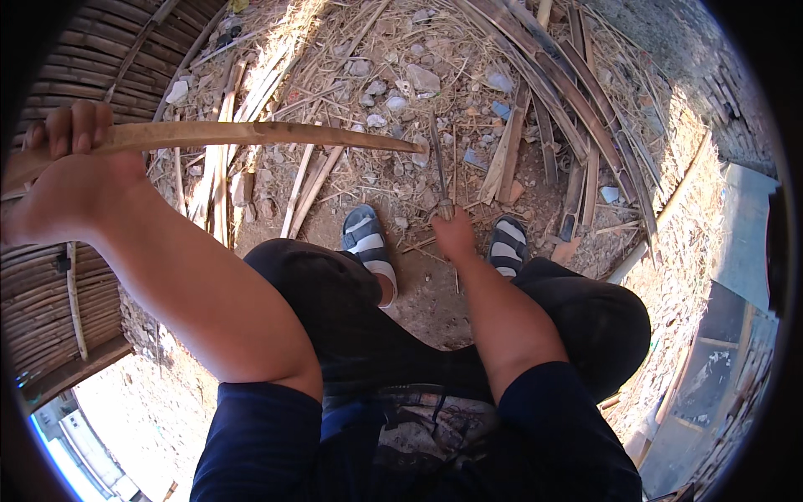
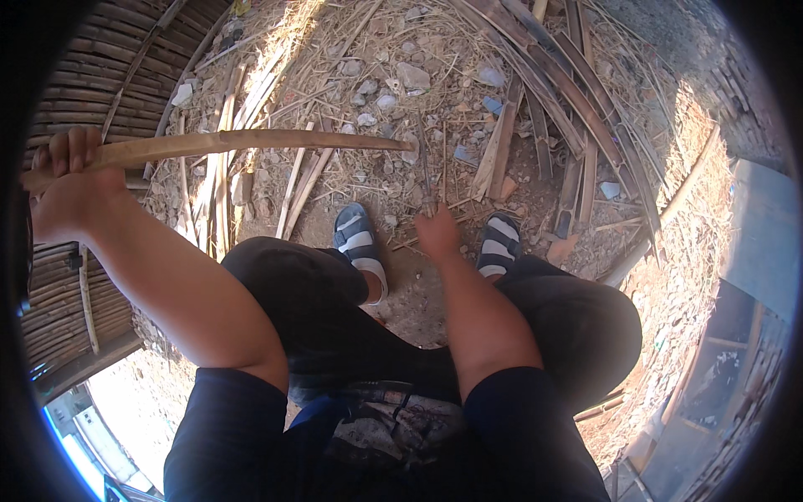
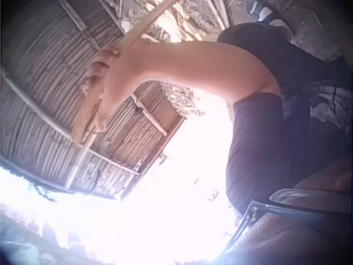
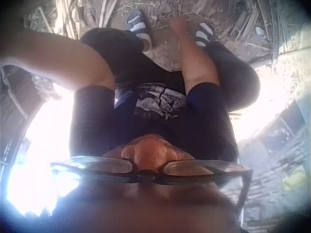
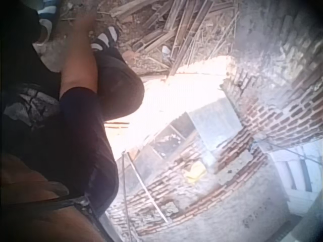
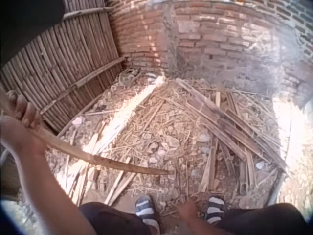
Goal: The person shapes a piece of wood using a large knife by scraping and slicing along its length while sitting on the ground.
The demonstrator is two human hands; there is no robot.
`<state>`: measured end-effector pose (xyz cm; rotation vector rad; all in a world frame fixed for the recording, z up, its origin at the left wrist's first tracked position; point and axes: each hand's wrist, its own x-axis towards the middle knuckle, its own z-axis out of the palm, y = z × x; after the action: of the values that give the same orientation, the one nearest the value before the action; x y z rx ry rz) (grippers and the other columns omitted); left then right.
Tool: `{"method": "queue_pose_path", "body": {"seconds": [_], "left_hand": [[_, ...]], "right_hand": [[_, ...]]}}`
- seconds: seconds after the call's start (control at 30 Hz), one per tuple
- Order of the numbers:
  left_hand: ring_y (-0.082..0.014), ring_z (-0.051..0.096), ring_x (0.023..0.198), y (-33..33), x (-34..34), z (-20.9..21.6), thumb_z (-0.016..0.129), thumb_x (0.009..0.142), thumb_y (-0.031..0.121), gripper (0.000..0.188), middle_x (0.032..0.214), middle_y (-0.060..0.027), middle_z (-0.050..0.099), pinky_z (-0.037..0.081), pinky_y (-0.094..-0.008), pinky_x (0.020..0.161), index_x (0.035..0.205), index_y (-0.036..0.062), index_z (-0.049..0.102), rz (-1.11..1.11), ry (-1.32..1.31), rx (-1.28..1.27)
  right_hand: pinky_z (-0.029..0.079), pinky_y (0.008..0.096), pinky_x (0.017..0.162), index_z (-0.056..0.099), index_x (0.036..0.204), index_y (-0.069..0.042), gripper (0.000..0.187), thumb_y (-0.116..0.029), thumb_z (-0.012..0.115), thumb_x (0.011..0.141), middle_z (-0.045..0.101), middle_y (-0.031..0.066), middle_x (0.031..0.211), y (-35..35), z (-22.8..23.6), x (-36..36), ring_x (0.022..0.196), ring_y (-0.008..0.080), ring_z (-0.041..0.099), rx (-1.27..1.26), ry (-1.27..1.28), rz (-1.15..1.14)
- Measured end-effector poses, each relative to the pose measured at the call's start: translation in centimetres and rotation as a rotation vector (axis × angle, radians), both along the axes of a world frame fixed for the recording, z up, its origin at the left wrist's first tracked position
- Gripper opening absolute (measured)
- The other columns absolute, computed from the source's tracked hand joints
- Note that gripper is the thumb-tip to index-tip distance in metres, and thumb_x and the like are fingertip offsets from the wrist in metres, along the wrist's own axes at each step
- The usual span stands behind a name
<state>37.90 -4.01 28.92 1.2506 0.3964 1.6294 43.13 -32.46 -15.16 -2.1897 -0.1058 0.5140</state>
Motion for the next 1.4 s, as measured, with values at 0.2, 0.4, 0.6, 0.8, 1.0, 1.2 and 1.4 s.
{"method": "queue_pose_path", "body": {"seconds": [0.2,0.4,0.6,0.8,1.0,1.2,1.4], "left_hand": [[-0.0188,0.036,0.057,0.1,-0.2,0.7,0.041,0.088,0.054,0.047,0.068,-0.0092,0.036,0.033,-0.0339,0.053,0.080,0.0070,0.037,-0.003,0.016,0.021],[-0.0177,0.036,0.055,-0.7,-2.1,1.3,0.047,0.087,0.050,0.044,0.067,-0.0065,0.036,0.030,-0.0319,0.052,0.073,0.0095,0.037,-0.121,-0.057,0.114],[-0.0133,0.031,0.049,-3.5,-2.4,2.6,0.051,0.093,0.029,0.029,0.061,-0.0008,0.032,0.026,-0.0272,0.048,0.075,0.0117,0.035,-0.027,-0.056,0.058],[-0.0115,0.033,0.052,-2.8,-0.8,0.5,0.052,0.102,0.026,0.028,0.065,-0.0009,0.033,0.029,-0.0282,0.048,0.084,0.0095,0.037,0.136,-0.016,0.045],[-0.0105,0.034,0.052,-3.0,-0.6,0.7,0.050,0.104,0.020,0.021,0.064,-0.0004,0.036,0.029,-0.0279,0.048,0.110,0.0005,0.047,0.244,-0.021,-0.025],[-0.0096,0.034,0.052,-2.8,-0.6,0.6,0.050,0.104,0.021,0.028,0.064,-0.0002,0.039,0.028,-0.0279,0.048,0.121,-0.0020,0.049,0.286,-0.010,-0.063],[-0.0096,0.033,0.052,-1.3,-1.2,0.4,0.051,0.105,0.025,0.027,0.063,0.0014,0.034,0.026,-0.0283,0.049,0.115,0.0002,0.050,0.295,-0.048,-0.142]], "right_hand": [[0.051,0.0473,0.080,0.062,0.107,0.003,0.037,-0.024,0.066,0.081,0.069,0.0243,0.091,3.0,7.3,2.2,0.090,0.0434,0.067,0.194,0.020,-0.060],[0.049,0.0337,0.058,0.061,0.105,0.000,0.029,-0.020,0.069,0.085,0.064,0.0090,0.076,6.4,18.8,3.8,0.064,0.0176,0.062,0.418,-0.001,0.027],[0.051,0.0357,0.074,0.062,0.111,0.001,0.034,-0.021,0.069,0.085,0.070,0.0127,0.089,3.6,23.1,3.8,0.080,0.0210,0.066,0.452,0.035,0.059],[0.051,0.0355,0.073,0.062,0.111,0.001,0.033,-0.019,0.069,0.086,0.070,0.0122,0.089,3.8,23.4,3.8,0.078,0.0213,0.067,0.398,0.004,0.041],[0.051,0.0373,0.069,0.061,0.107,0.001,0.030,-0.018,0.071,0.086,0.068,0.0143,0.082,6.0,27.6,0.8,0.073,0.0242,0.067,0.483,-0.118,0.201],[0.052,0.0414,0.070,0.060,0.107,0.003,0.031,-0.017,0.069,0.085,0.068,0.0201,0.083,7.5,27.7,-3.5,0.076,0.0338,0.069,0.624,-0.079,0.268],[0.052,0.0498,0.078,0.060,0.108,0.003,0.040,-0.022,0.069,0.079,0.068,0.0259,0.091,7.5,18.3,-3.6,0.089,0.0429,0.067,0.154,0.024,0.481]]}}
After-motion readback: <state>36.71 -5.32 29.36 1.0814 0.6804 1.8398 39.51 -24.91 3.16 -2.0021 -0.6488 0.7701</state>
